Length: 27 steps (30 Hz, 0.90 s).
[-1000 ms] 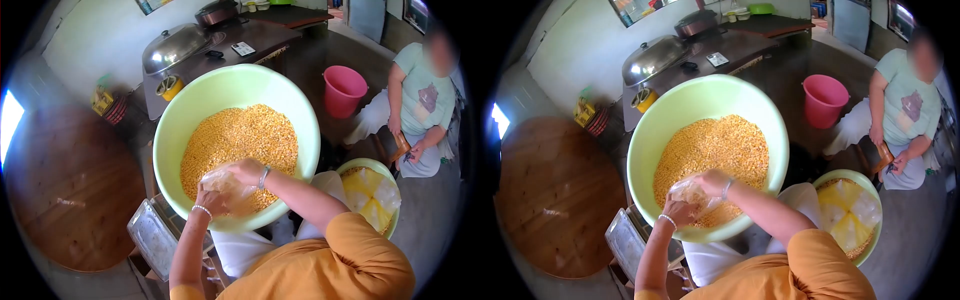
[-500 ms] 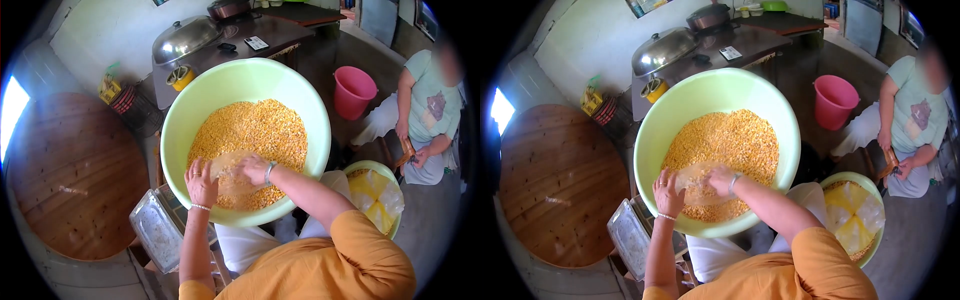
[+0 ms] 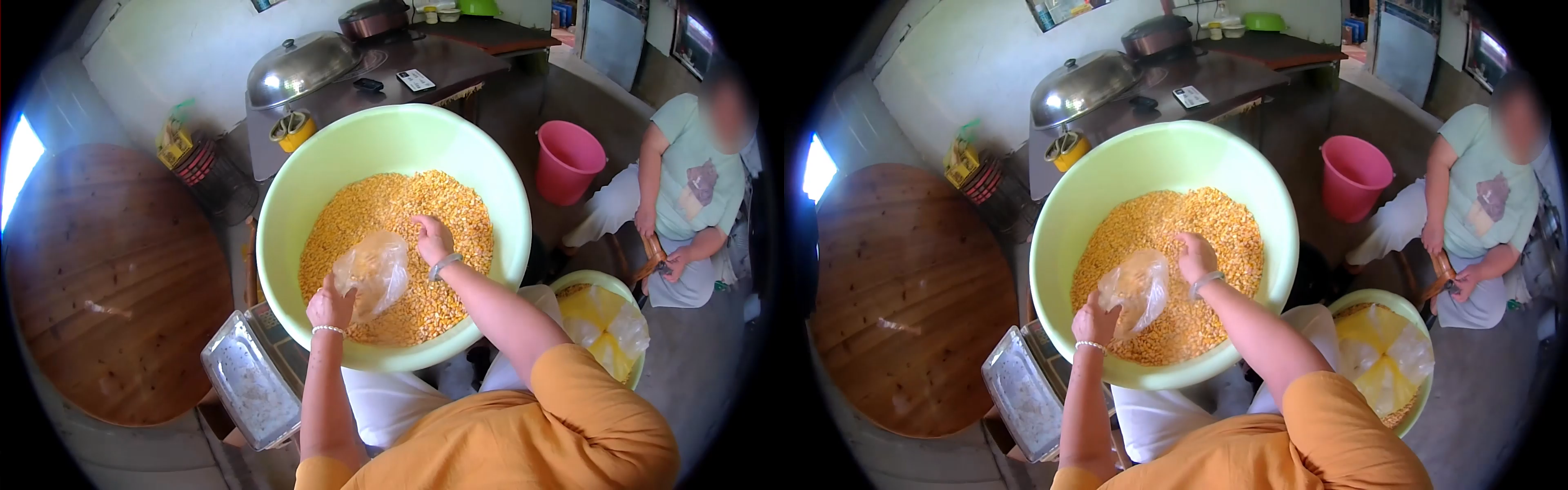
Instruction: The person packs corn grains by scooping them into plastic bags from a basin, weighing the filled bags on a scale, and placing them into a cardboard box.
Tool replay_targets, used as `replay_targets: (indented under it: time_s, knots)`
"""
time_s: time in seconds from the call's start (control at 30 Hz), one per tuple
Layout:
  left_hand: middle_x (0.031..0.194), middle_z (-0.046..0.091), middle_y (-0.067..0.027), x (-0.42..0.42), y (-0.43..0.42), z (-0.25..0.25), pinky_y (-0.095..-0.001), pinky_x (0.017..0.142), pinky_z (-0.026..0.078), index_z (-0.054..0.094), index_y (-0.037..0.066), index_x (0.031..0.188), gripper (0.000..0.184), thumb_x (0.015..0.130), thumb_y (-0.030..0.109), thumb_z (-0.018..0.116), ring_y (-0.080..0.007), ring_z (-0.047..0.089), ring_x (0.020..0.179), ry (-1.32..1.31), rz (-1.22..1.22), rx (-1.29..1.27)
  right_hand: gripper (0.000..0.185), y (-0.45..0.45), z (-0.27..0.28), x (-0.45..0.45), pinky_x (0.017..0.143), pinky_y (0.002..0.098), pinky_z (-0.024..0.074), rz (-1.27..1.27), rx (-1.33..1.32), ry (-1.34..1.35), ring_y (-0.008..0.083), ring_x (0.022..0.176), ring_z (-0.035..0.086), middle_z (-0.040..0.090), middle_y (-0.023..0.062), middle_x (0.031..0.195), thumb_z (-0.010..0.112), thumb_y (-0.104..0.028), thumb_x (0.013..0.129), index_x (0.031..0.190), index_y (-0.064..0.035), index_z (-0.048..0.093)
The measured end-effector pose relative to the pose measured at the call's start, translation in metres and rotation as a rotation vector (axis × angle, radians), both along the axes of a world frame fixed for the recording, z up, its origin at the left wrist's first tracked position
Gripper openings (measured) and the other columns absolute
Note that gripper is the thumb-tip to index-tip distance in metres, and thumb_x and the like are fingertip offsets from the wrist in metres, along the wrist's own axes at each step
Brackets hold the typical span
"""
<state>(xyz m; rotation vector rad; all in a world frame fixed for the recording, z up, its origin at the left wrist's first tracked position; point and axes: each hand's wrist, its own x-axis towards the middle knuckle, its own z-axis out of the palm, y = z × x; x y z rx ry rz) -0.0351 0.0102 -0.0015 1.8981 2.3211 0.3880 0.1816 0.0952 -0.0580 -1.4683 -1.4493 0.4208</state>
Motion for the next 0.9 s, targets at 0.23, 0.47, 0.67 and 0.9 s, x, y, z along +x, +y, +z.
replay_targets:
  time_s: [0.23, 0.47, 0.67, 0.9]
  knots:
    - [0.083, 0.065, -0.0144, -0.002, 0.0, -0.008, -0.0409, 0.07, 0.049, 0.061, 0.01, 0.09, 0.029, 0.071, 0.03, 0.068, -0.0323, 0.062, 0.078, -0.002, -0.114, -0.004, 0.028, -0.026, 0.004, -0.009, 0.075, 0.0403, 0.0489, 0.401, -0.537, -0.465, 0.0318, 0.091, 0.06, 0.061, 0.0209, 0.099, 0.055, -0.023, 0.08, 0.099, -0.0043, 0.062]
    - [0.072, 0.064, -0.0137, 0.005, -0.004, -0.005, -0.0413, 0.061, 0.048, 0.061, 0.01, 0.079, 0.027, 0.073, 0.036, 0.067, -0.031, 0.062, 0.068, 0.044, -0.238, 0.078, 0.045, -0.01, -0.062, -0.018, 0.073, 0.0405, 0.0482, 0.336, -0.674, -0.322, 0.0304, 0.081, 0.062, 0.065, 0.0156, 0.09, 0.058, -0.045, 0.077, 0.112, -0.0169, 0.059]
    - [0.06, 0.061, -0.014, 0.008, -0.008, -0.005, -0.0426, 0.053, 0.047, 0.058, 0.011, 0.071, 0.032, 0.076, 0.042, 0.063, -0.032, 0.06, 0.057, 0.127, -0.291, 0.096, 0.029, -0.017, -0.036, -0.016, 0.066, 0.0387, 0.0488, 0.386, -0.498, -0.308, 0.0287, 0.071, 0.062, 0.064, 0.0171, 0.08, 0.053, -0.033, 0.082, 0.1, -0.01, 0.058]
    - [0.057, 0.059, -0.0135, 0.004, -0.007, -0.013, -0.0422, 0.051, 0.046, 0.054, 0.01, 0.066, 0.034, 0.081, 0.04, 0.057, -0.0311, 0.059, 0.055, 0.117, -0.333, 0.175, 0.027, 0.01, -0.023, 0.0, 0.047, 0.0309, 0.044, 0.27, -0.421, 0.345, 0.0162, 0.048, 0.053, 0.056, 0.0097, 0.058, 0.051, -0.021, 0.087, 0.072, -0.0003, 0.061]
